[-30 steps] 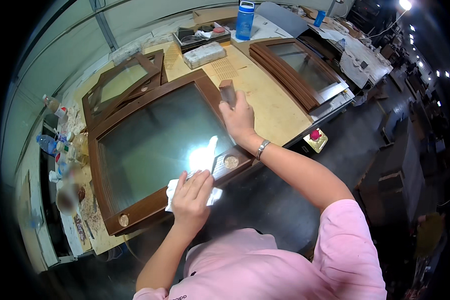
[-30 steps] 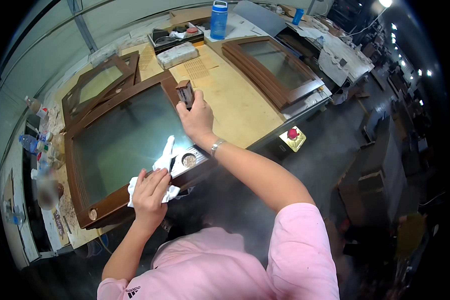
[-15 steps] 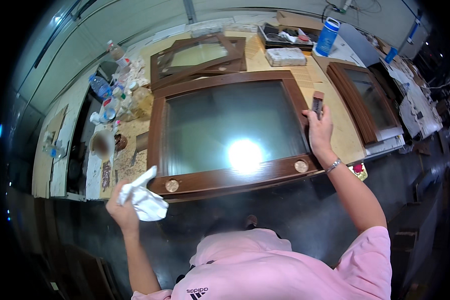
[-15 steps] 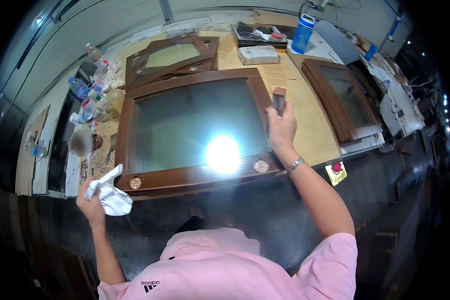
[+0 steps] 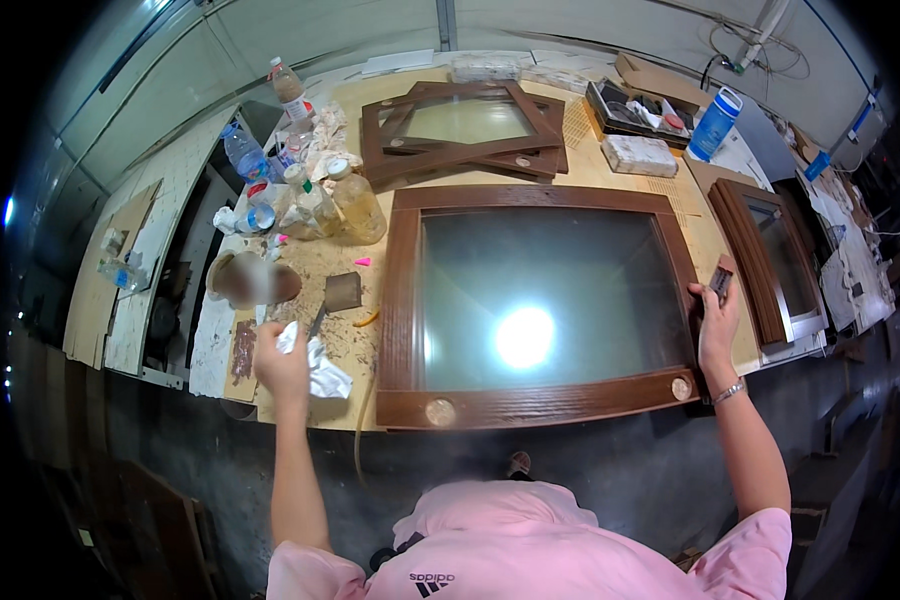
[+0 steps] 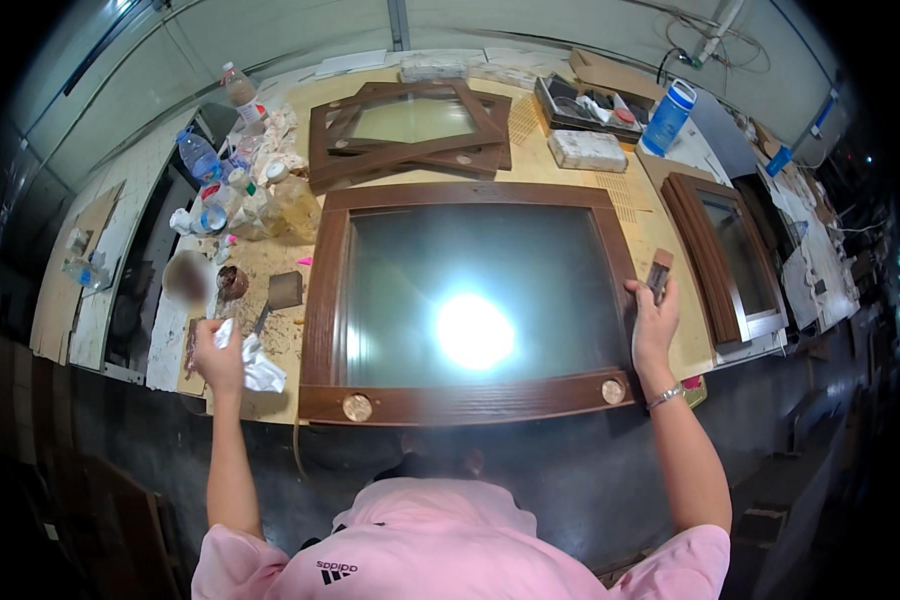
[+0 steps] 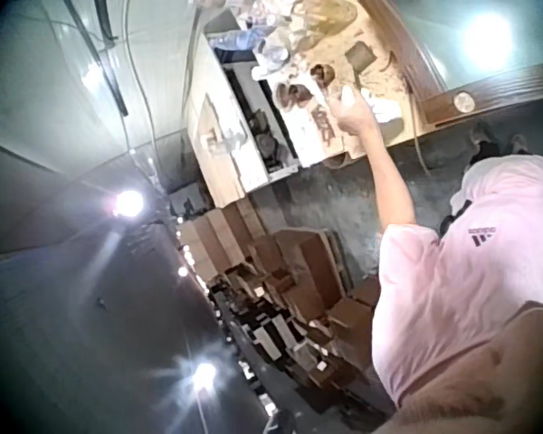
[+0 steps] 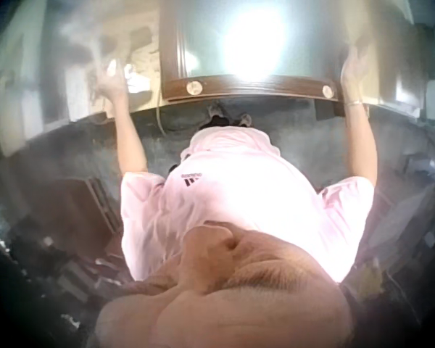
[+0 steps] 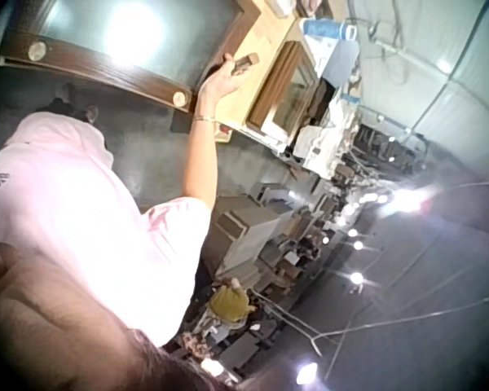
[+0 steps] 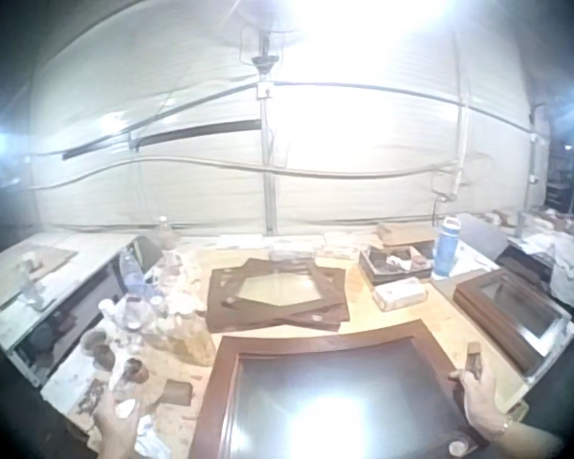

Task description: The person polishes a wooden window frame by hand with a cloth, applies a liquid from a bottle, and uses a small sanding block to smooth specific areas of the wood.

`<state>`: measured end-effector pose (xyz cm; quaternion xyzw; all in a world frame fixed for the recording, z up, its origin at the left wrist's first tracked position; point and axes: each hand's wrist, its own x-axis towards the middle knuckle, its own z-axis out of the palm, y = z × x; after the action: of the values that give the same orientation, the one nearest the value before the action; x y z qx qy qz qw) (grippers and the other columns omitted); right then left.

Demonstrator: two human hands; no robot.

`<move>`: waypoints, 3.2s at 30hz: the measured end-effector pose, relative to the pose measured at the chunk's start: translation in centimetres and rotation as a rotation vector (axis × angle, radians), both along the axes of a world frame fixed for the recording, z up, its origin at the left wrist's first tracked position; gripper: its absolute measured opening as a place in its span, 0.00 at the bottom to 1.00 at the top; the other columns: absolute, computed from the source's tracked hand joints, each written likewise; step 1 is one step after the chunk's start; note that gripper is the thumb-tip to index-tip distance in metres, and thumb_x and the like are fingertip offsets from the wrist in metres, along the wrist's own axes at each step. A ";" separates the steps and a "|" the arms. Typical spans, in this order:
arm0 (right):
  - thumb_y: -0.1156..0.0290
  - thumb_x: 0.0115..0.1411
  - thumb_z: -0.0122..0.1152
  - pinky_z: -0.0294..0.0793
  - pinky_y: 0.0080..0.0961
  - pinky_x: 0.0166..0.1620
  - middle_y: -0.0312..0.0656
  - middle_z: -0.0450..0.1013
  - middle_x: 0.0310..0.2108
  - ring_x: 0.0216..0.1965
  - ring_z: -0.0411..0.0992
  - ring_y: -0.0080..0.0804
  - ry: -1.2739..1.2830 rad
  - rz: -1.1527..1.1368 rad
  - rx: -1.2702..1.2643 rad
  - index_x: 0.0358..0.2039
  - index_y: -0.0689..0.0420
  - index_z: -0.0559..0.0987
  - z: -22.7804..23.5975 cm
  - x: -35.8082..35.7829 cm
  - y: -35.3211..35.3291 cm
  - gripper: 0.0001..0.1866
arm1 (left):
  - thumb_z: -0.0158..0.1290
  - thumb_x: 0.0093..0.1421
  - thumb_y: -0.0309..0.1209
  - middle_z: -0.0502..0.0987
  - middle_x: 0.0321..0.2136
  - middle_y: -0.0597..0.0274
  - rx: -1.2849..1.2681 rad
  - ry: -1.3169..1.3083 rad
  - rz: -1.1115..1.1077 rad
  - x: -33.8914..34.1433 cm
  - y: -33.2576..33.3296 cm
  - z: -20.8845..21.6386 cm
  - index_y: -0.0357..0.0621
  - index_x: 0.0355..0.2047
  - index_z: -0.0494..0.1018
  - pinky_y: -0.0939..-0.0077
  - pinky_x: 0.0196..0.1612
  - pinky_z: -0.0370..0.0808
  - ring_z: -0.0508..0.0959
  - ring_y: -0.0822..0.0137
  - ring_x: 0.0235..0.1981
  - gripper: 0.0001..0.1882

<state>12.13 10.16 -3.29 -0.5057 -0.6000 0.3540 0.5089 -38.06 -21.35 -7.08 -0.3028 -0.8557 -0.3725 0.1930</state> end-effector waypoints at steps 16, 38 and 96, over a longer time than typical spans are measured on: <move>0.73 0.67 0.49 0.67 0.25 0.53 0.40 0.78 0.37 0.42 0.74 0.26 -0.151 -0.053 0.062 0.55 0.61 0.69 -0.1 0.2 0.2 0.17 | 0.59 0.57 0.28 0.78 0.37 0.49 -0.394 -0.288 -0.152 -8.9 3.2 -8.7 0.39 0.43 0.77 0.57 0.45 0.74 0.78 0.49 0.42 0.13; 0.71 0.68 0.48 0.63 0.27 0.60 0.41 0.79 0.41 0.50 0.71 0.26 0.000 0.064 -0.077 0.55 0.60 0.69 -0.3 1.3 0.3 0.16 | 0.45 0.70 0.29 0.73 0.31 0.68 0.829 -1.372 -0.451 5.9 -4.1 5.0 0.43 0.44 0.70 0.76 0.29 0.75 0.73 0.74 0.26 0.07; 0.74 0.61 0.55 0.73 0.23 0.44 0.39 0.77 0.35 0.38 0.74 0.22 0.127 0.681 -0.205 0.45 0.62 0.72 -0.1 0.7 1.9 0.12 | 0.61 0.45 0.13 0.72 0.22 0.57 -0.095 0.078 -0.516 37.0 5.5 5.5 0.39 0.32 0.81 0.67 0.26 0.70 0.73 0.58 0.23 0.13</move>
<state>12.81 12.03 -3.37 -0.3021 -0.6626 0.5923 0.3448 -1.05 -15.85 -1.57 -0.5338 -0.7587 -0.3567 0.1103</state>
